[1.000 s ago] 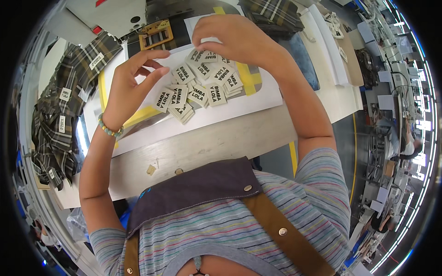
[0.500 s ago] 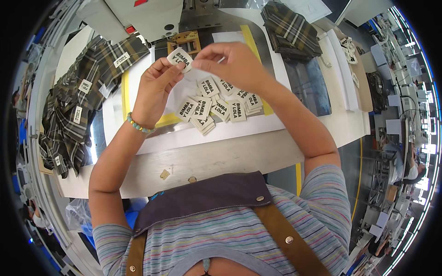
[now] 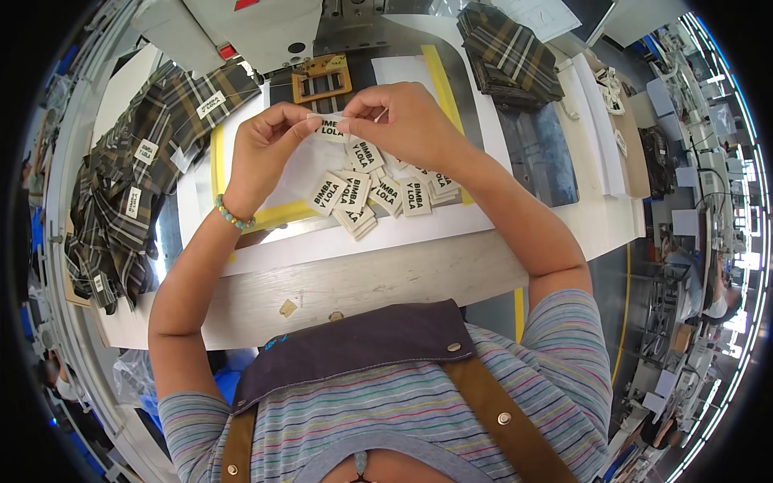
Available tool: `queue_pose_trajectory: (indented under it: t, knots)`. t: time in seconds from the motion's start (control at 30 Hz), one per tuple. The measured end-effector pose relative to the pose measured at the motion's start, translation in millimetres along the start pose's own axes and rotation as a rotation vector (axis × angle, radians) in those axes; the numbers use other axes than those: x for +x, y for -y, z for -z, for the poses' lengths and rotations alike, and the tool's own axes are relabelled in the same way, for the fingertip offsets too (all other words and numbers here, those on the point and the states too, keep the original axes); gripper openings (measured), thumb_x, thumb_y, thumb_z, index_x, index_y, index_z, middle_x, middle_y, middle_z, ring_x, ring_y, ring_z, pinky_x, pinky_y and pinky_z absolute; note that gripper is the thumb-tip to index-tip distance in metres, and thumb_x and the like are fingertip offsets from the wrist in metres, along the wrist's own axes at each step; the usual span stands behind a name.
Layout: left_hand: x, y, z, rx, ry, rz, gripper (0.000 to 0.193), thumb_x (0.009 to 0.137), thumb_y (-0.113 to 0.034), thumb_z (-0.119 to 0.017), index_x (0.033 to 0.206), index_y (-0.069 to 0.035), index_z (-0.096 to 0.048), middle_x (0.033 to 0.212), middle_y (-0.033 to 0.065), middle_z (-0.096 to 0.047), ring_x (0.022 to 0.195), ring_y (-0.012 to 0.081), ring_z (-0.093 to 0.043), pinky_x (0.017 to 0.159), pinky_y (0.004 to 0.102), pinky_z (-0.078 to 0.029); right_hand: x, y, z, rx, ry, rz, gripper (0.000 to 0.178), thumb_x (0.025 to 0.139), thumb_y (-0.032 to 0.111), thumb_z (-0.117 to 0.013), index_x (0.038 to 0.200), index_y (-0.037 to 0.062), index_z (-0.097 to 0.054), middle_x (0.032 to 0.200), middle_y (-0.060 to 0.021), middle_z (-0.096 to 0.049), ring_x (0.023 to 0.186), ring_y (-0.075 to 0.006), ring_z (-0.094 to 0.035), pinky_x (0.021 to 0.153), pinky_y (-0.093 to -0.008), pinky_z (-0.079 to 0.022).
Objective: The person uses a sewing machine to attach small white rectangular labels to plaid fabric pieces. They pick up a label, place it on a fabric piece, and guide the fabric under the machine's presser foot to sew it in place. The person repeats this process for multiple items, stacking the finished pieces to the left.
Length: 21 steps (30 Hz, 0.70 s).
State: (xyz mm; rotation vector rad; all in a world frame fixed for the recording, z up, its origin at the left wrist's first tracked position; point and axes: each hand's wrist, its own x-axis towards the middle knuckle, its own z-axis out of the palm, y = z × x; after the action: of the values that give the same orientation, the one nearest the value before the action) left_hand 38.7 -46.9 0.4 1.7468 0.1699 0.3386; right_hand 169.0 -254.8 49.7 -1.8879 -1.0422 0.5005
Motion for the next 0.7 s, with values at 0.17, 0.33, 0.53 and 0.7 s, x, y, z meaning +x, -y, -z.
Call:
queue_pose_trajectory:
  t: [0.17,0.33,0.53,0.7]
  knots:
    - [-2.4,-8.7,-3.7,-0.161,0.011,0.136,0.019,0.103,-0.023,-0.077,0.105,-0.005,-0.076,0.088,-0.0043,-0.072,0.082,0.0036,-0.061,0.076,0.0219,-0.049,1.9,-3.4,-5.3,0.124,-0.052,-0.037,0.025,0.096,0.022,-0.082,0.104,-0.0016,-0.079,0.087,-0.0061,-0.077,0.077,-0.0107,-0.069,0.072,-0.0258,-0.056]
    - [-3.2,-4.9,-3.0,-0.248,0.044,0.188,0.021,0.106,-0.028,-0.073,0.102,-0.007,-0.075,0.09,-0.0053,-0.07,0.083,0.0038,-0.059,0.08,0.0208,-0.048,7.1,-8.8,-2.9,0.146,-0.015,-0.074,0.022,0.098,0.017,-0.081,0.109,-0.0023,-0.078,0.091,-0.0042,-0.077,0.082,-0.0073,-0.07,0.074,-0.0231,-0.056]
    - [6.8,-3.6,0.4,-0.187,-0.026,0.209,0.019,0.103,-0.019,-0.075,0.11,-0.002,-0.077,0.089,-0.0004,-0.075,0.08,0.0064,-0.064,0.075,0.0262,-0.052,23.3,-11.3,4.2,0.043,0.006,-0.11,0.023,0.096,0.02,-0.079,0.104,-0.0015,-0.08,0.089,-0.0101,-0.08,0.081,-0.0135,-0.076,0.071,-0.0261,-0.057]
    - [26.0,3.8,22.9,0.545,-0.072,-0.245,0.018,0.096,-0.009,-0.075,0.112,-0.002,-0.075,0.095,0.0061,-0.077,0.08,0.02,-0.07,0.078,0.0325,-0.057,79.1,-52.1,14.3,-0.027,-0.006,-0.17,0.022,0.093,0.023,-0.078,0.102,0.0034,-0.083,0.088,-0.0069,-0.081,0.081,-0.0123,-0.078,0.07,-0.0265,-0.056]
